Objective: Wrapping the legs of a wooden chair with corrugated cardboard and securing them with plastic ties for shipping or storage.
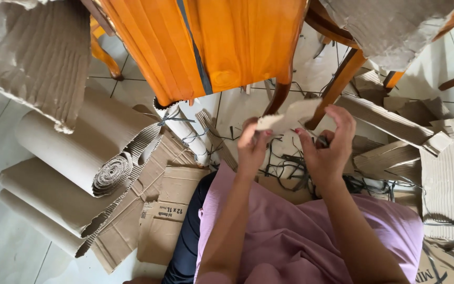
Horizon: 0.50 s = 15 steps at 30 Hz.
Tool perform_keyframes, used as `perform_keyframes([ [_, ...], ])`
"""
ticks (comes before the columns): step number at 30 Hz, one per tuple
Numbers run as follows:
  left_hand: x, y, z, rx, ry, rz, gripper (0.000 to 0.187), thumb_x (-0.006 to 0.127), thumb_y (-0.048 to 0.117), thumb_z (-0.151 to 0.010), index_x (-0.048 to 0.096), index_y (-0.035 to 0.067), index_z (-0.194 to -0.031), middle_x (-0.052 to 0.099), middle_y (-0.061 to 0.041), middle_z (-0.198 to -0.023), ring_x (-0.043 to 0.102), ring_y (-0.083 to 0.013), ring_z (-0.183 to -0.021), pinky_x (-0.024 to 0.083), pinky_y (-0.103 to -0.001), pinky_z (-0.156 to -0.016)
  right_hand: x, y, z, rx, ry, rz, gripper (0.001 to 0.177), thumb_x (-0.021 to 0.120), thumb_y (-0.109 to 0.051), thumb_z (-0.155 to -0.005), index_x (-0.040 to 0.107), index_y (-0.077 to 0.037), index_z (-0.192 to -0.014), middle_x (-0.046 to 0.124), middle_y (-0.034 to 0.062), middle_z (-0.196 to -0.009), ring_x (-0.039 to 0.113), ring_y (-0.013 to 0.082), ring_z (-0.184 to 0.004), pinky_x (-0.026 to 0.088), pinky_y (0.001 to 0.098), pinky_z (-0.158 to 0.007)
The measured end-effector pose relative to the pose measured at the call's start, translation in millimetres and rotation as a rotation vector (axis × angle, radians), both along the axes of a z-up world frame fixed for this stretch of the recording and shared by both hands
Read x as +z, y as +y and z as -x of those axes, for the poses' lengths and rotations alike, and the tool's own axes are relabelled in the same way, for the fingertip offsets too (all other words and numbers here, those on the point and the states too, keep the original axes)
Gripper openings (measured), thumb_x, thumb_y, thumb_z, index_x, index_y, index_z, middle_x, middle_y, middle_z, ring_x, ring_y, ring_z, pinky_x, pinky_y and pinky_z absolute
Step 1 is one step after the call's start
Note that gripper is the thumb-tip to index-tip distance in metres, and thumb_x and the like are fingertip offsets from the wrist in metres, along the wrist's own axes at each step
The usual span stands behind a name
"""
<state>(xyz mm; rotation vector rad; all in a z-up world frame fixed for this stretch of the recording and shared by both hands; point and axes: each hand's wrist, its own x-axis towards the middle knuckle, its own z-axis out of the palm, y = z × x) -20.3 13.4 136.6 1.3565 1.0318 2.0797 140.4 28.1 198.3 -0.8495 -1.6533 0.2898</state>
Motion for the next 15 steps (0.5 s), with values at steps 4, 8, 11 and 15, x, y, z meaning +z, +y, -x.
perform_keyframes([
  [4, 0, 29, 6, 0.052, 0.010, 0.105, 0.015, 0.067, 0.020, -0.102, 0.070, 0.007, -0.107, 0.067, -0.007, -0.096, 0.067, -0.0184, -0.089, 0.055, -0.041, -0.083, -41, 23, 11, -0.001, 0.096, 0.164, 0.067, 0.084, 0.001, -0.091, 0.046, -0.005, -0.145, 0.042, 0.0131, -0.147, 0.050, 0.0173, -0.053, 0.043, 0.0303, -0.055],
  [8, 3, 61, 2, 0.009, -0.064, 0.159, 0.022, 0.064, 0.026, -0.105, 0.069, 0.007, -0.115, 0.069, -0.008, -0.097, 0.062, -0.0122, -0.095, 0.053, -0.039, -0.087, -49, 42, 35, -0.019, 0.009, 0.047, 0.057, 0.079, -0.003, -0.097, 0.048, 0.001, -0.145, 0.046, 0.0180, -0.147, 0.056, 0.0196, -0.053, 0.047, 0.0333, -0.055],
  [11, 17, 73, -1, 0.038, -0.067, 0.119, 0.017, 0.065, 0.022, -0.104, 0.071, 0.008, -0.112, 0.066, -0.005, -0.095, 0.058, -0.0090, -0.095, 0.051, -0.034, -0.089, -45, 53, 51, -0.040, -0.050, -0.058, 0.062, 0.076, -0.004, -0.099, 0.045, -0.003, -0.154, 0.048, 0.0199, -0.147, 0.059, 0.0219, -0.058, 0.049, 0.0336, -0.053],
  [15, 3, 90, 6, 0.068, -0.048, 0.137, 0.017, 0.066, 0.022, -0.104, 0.071, 0.007, -0.111, 0.065, -0.007, -0.091, 0.058, -0.0126, -0.090, 0.051, -0.036, -0.087, -66, 79, 60, -0.026, -0.048, -0.063, 0.063, 0.070, -0.004, -0.103, 0.041, -0.004, -0.159, 0.049, 0.0171, -0.150, 0.054, 0.0162, -0.055, 0.049, 0.0300, -0.055],
])
